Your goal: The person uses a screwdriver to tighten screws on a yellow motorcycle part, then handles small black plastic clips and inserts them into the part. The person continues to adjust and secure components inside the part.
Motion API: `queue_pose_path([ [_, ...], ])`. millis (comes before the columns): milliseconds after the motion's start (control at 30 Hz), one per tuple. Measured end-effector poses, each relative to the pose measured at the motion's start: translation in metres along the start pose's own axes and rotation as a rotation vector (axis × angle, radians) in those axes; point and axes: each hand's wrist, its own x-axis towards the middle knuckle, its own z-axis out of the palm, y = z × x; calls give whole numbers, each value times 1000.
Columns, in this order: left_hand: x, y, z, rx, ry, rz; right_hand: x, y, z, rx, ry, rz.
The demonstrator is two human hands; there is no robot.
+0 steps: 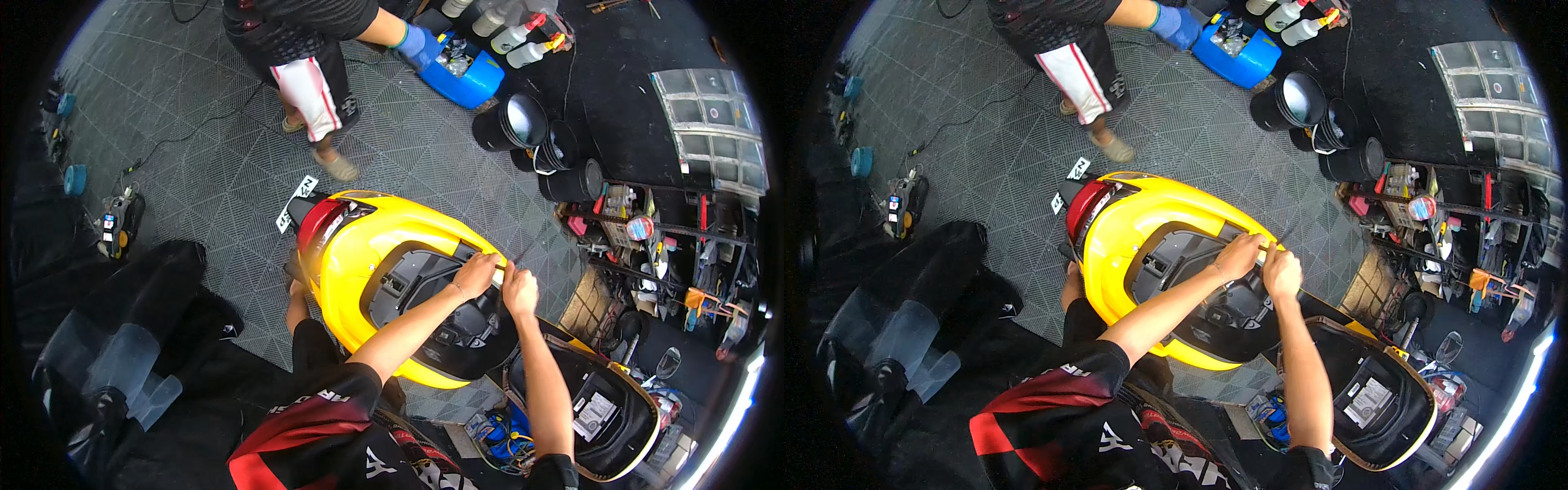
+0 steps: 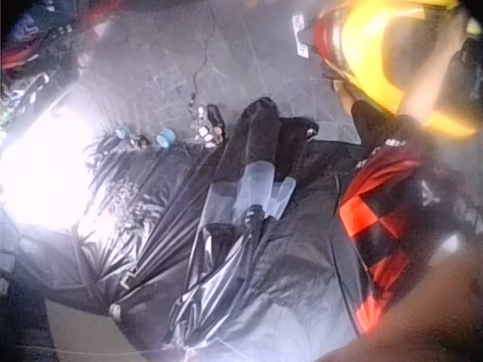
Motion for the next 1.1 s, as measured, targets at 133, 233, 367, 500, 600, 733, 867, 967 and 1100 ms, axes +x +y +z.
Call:
queue_pose_path([
  [133,17,-2,-7,-273,-203,-187,11,-19,-11,1006,-421,661],
  [233,5,-39,1,-64,-11,25,2,-44,-41,115,-79,-229],
  [367,6,-37,0,-27,-40,42,6,-28,-50,-448,-1,-624],
  [500,4,10,3,-151,-6,49,12,13,-23,-48,-135,-254],
  [600,5,-33,0,-193,30,-37,19,-46,-25,883,-401,528],
  [733,17,-45,20,-56,-49,129,2,-11,-22,-129,-52,-457],
  [867,11,-56,8,-51,-90,147,-1,-37,-76,-447,-144,-587],
  [967,13,-27,3,-180,-29,93,10,-17,-60,-360,-189,-572],
  [1100,15,6,19,-203,-19,145,3,25,12,-275,1,-311],
])
